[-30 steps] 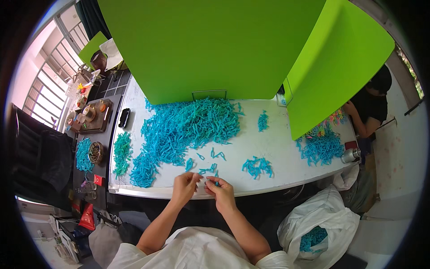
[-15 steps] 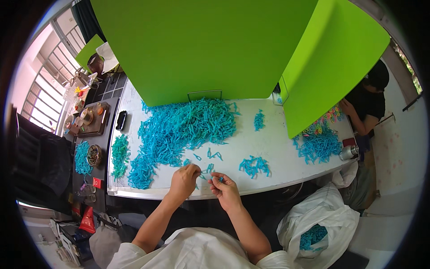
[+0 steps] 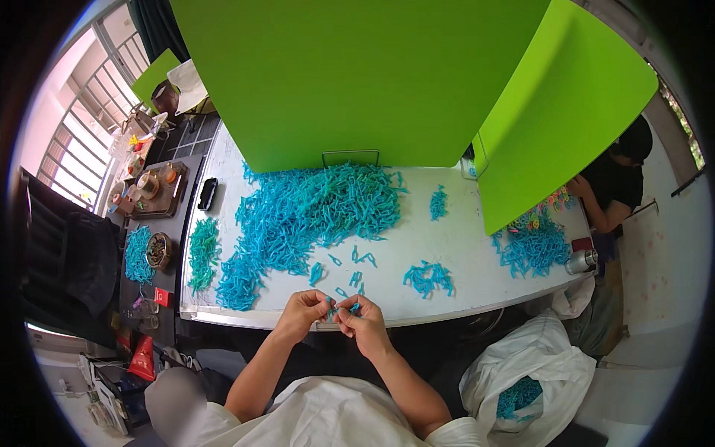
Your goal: Searching through shredded blue packing material on a workbench to pick out and group small plastic parts.
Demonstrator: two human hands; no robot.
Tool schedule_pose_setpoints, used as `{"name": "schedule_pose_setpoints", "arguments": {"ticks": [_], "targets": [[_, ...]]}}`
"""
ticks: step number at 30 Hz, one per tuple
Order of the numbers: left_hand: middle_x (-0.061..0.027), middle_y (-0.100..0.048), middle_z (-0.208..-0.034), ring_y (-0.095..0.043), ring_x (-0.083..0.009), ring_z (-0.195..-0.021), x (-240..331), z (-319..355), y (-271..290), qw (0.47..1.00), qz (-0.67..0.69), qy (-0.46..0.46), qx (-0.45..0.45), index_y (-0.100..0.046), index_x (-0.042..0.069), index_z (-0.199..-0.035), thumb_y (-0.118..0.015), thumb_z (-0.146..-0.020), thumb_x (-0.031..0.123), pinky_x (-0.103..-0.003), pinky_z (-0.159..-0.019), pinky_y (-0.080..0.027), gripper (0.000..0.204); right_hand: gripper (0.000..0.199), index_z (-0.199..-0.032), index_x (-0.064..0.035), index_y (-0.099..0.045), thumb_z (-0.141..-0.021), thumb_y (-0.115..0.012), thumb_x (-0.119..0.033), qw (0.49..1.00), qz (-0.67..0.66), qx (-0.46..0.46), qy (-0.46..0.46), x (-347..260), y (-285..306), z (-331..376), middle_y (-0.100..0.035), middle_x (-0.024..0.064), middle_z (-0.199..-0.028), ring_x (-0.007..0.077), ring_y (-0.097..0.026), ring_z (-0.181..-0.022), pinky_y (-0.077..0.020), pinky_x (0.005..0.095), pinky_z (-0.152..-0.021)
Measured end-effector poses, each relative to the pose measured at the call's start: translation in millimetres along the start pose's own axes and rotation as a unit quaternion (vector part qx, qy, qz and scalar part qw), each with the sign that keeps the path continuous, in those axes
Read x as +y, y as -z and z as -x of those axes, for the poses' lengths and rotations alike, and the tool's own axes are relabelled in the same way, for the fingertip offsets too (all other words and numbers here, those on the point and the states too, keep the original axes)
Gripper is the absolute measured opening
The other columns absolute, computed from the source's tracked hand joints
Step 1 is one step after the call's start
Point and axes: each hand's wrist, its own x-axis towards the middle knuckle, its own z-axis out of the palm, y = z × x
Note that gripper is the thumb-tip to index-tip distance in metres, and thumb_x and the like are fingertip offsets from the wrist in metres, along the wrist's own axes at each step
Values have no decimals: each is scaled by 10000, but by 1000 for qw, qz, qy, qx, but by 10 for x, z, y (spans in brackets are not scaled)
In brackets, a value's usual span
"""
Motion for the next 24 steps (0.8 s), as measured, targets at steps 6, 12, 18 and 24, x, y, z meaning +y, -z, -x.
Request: {"name": "schedule_pose_setpoints", "arguments": {"ticks": [6,12,18,24], "targets": [[-53,-695,-921,-582,-92,-718,-23,-8,-15,1000,-6,-9,-5,-670,20,-878,-716,-894,205,-248,-649,-480,191,76,-937,-44,-572,-907,-642,-42,999,-31,-12,-12,5,-5,13,-634,104,-781,90,-505,-556,-328,184,-466],[-59,-697,-914,-584,-90,-719,-21,-10,-48,1000,-17,-12,-3,-669,14,-865,-712,-895,171,-248,-640,-477,165,79,-906,-34,-570,-887,-644,-12,1000,-1,0,-11,23,47,-7,-632,116,-756,91,-500,-533,-331,191,-457],[-45,-679,-803,-571,-78,-660,-41,-14,-112,995,-91,-50,9,-668,-12,-870,-687,-894,49,-224,-599,-461,69,83,-868,-23,-552,-845,-626,9,994,103,44,-6,-41,-14,-61,-630,105,-740,92,-487,-513,-333,202,-471],[-28,-657,-756,-557,-70,-646,-46,37,-224,993,-93,-34,69,-665,-5,-853,-702,-879,48,-219,-589,-447,70,116,-907,-37,-589,-848,-684,-67,998,32,3,-62,-95,159,-83,-593,40,-743,79,-470,-553,-313,207,-493]]}}
